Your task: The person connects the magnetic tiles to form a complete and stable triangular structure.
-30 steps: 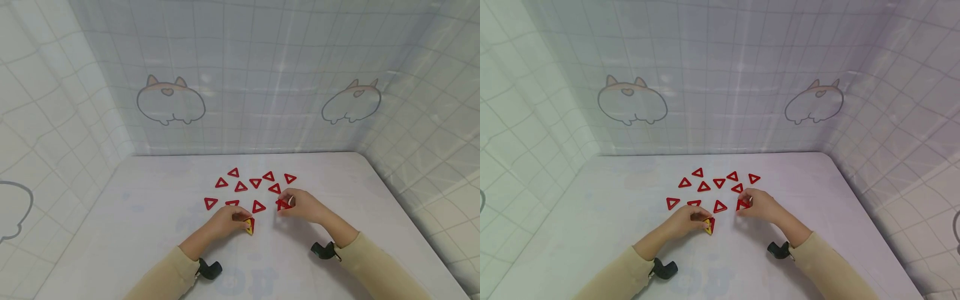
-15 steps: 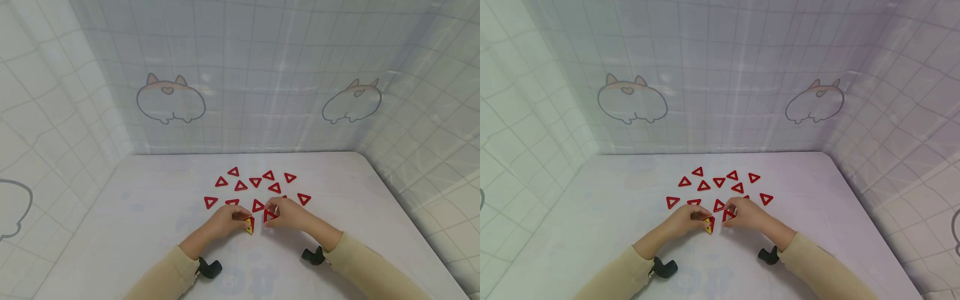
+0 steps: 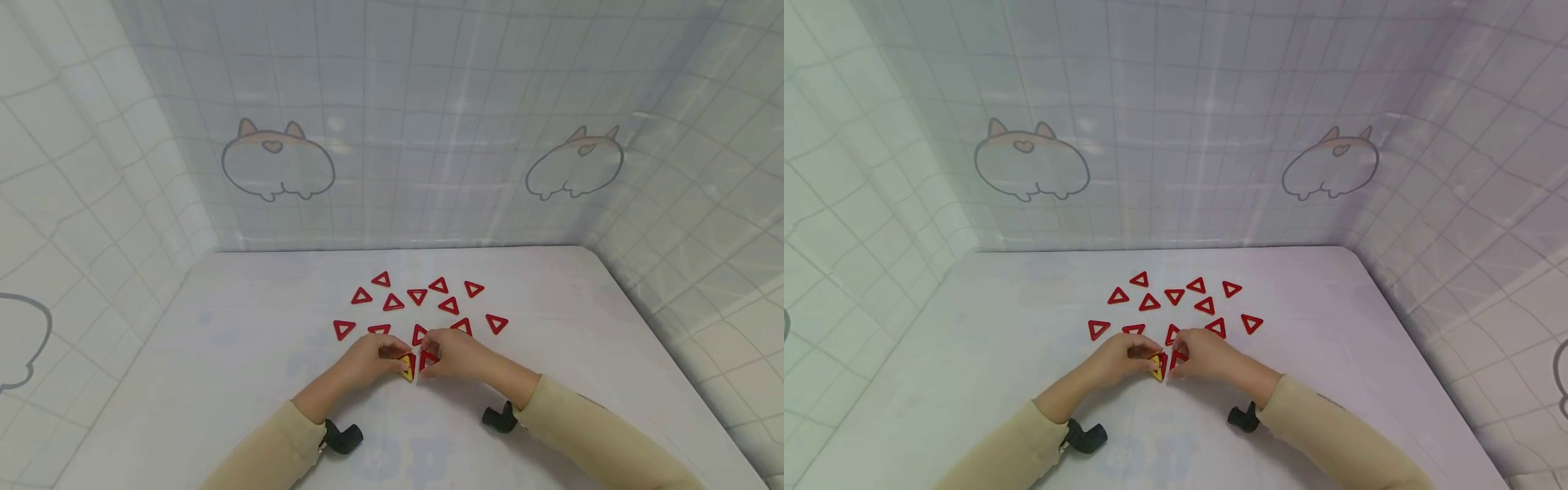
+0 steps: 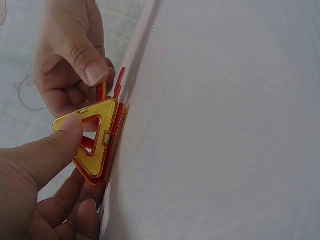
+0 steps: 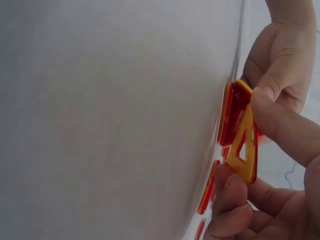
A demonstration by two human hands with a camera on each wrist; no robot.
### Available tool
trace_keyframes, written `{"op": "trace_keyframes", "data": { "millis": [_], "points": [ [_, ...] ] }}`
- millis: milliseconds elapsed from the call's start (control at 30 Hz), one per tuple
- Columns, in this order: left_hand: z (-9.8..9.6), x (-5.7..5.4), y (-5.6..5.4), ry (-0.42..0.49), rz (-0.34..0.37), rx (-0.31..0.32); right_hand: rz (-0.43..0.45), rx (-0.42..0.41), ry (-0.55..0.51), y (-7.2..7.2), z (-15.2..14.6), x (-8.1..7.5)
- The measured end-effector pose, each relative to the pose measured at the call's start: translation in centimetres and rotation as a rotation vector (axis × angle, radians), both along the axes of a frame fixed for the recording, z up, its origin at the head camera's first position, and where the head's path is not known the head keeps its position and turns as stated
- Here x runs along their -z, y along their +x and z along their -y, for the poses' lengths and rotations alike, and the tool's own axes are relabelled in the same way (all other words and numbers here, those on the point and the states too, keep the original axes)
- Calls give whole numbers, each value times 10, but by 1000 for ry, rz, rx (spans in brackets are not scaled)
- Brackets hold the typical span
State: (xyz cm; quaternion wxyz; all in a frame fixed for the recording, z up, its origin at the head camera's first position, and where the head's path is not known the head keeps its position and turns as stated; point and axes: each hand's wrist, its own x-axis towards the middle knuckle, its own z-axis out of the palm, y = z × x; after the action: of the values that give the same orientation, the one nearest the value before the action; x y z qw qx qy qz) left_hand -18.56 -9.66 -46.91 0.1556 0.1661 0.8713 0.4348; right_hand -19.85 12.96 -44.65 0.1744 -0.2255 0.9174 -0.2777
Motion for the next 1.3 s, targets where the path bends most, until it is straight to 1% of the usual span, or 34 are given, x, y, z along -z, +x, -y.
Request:
{"op": "trace_keyframes", "data": {
  "millis": [300,533,700,867,1033,1300],
  "points": [
    [0,-1,0,2,-5,3,16,-11,23,1,7,-1],
    [0,-3,1,42,12,7,21,-23,40,4,10,-3],
    [0,-3,1,44,18,-2,33,-24,56,5,9,-5],
    [0,-3,2,38,12,-3,61,-14,34,4,6,-5],
    [1,-1,2,45,-2,-2,62,-7,8,2,3,-4],
    [1,0,3,37,-19,-6,63,12,-45,3,3,-12]
  ]
}}
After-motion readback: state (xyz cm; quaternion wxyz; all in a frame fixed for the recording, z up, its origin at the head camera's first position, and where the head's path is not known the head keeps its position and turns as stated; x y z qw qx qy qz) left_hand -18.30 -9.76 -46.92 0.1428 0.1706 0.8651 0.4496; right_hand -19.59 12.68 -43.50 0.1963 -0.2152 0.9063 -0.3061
